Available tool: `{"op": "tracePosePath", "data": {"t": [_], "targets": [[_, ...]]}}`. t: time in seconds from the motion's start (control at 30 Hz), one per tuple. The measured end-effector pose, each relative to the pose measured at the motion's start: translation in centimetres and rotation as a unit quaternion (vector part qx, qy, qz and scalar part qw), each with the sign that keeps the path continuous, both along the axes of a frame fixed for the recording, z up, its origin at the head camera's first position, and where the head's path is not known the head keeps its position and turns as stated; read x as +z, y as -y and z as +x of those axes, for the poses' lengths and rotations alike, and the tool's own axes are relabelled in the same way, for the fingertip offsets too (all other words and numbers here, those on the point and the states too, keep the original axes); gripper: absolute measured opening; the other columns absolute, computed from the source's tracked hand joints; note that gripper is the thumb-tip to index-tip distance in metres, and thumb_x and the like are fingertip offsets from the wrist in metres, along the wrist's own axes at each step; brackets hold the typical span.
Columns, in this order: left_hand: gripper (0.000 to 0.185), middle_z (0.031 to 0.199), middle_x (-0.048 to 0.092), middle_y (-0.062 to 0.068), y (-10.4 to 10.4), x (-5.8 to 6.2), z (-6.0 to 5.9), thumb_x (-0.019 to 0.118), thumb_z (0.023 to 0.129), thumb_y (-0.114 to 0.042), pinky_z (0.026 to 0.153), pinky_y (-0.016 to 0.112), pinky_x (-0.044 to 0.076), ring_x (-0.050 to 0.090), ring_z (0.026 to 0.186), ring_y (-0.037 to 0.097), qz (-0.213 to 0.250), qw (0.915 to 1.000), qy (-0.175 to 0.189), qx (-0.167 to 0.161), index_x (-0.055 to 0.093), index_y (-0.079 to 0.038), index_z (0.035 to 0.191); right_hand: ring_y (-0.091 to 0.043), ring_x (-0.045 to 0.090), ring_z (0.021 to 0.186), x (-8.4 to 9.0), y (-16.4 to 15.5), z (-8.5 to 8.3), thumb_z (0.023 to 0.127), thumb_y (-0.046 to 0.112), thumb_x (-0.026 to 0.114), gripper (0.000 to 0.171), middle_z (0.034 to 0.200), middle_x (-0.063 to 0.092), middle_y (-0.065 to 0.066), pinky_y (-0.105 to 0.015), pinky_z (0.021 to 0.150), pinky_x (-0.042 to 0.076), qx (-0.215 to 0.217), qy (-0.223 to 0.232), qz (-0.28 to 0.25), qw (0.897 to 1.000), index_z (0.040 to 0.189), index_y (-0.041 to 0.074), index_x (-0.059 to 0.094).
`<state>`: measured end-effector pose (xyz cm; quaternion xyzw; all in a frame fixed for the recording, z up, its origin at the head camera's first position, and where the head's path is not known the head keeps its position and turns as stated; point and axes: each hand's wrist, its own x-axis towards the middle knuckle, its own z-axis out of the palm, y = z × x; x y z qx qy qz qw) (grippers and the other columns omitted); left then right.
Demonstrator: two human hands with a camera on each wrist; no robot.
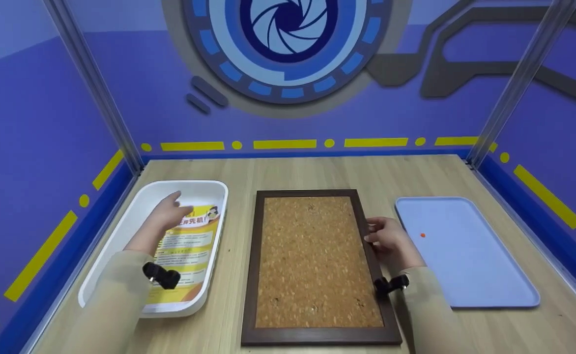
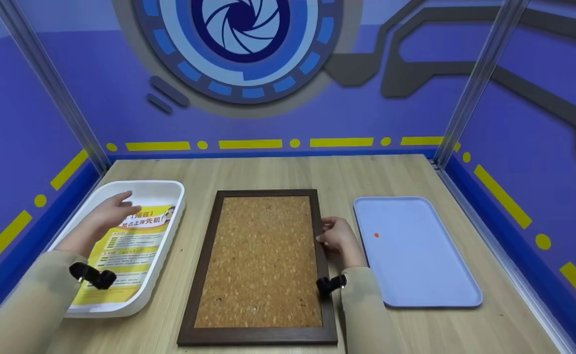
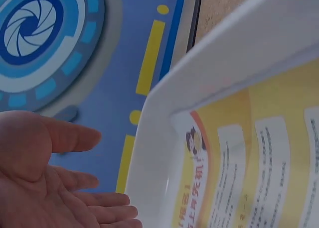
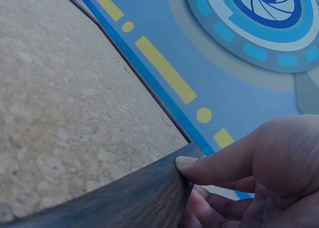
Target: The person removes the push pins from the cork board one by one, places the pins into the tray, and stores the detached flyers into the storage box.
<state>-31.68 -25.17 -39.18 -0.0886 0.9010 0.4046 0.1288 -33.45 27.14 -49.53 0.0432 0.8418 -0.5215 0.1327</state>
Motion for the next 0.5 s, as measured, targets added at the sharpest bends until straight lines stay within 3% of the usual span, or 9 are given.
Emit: {"op": "tracePosePath", "data": {"t": [0.27, 0.37, 0.5], "targets": [[0.072, 0.167, 0.023, 0.031, -4.4, 1.2, -1.0, 0.048, 0.107, -0.023, 0.129, 0.056, 0.021, 0.022, 0.156, 0.047, -0.007, 0.9979, -0.048, -0.044, 0.012, 0.000, 0.164, -0.014, 0.061, 0.094, 0.8, -0.3, -0.5, 0.093, 0.001, 0.070, 0.065, 0.130, 0.062, -0.024, -0.027, 0.073, 0.056, 0.012, 0.021, 0.026, 0.999, 0.151, -0.007, 0.043], [0.072, 0.166, 0.023, 0.031, -5.8, 1.5, -1.7, 0.048, 0.106, -0.023, 0.124, 0.054, 0.033, 0.034, 0.151, 0.047, -0.020, 0.9957, -0.066, -0.062, 0.013, 0.003, 0.163, -0.013, 0.060, 0.087, 1.7, 0.1, -1.2, 0.096, 0.009, 0.068, 0.066, 0.133, 0.061, -0.027, -0.030, 0.077, 0.056, 0.021, 0.026, 0.047, 0.998, 0.153, -0.009, 0.037], [0.074, 0.167, 0.021, 0.030, -7.4, 1.8, -3.0, 0.049, 0.105, -0.026, 0.123, 0.054, 0.034, 0.035, 0.150, 0.047, -0.051, 0.9914, -0.085, -0.085, 0.014, 0.003, 0.163, -0.029, 0.065, 0.104, 3.6, 1.5, -2.6, 0.100, 0.015, 0.062, 0.067, 0.144, 0.051, -0.034, -0.040, 0.088, 0.057, 0.030, 0.004, 0.105, 0.994, 0.155, -0.008, 0.032]]}}
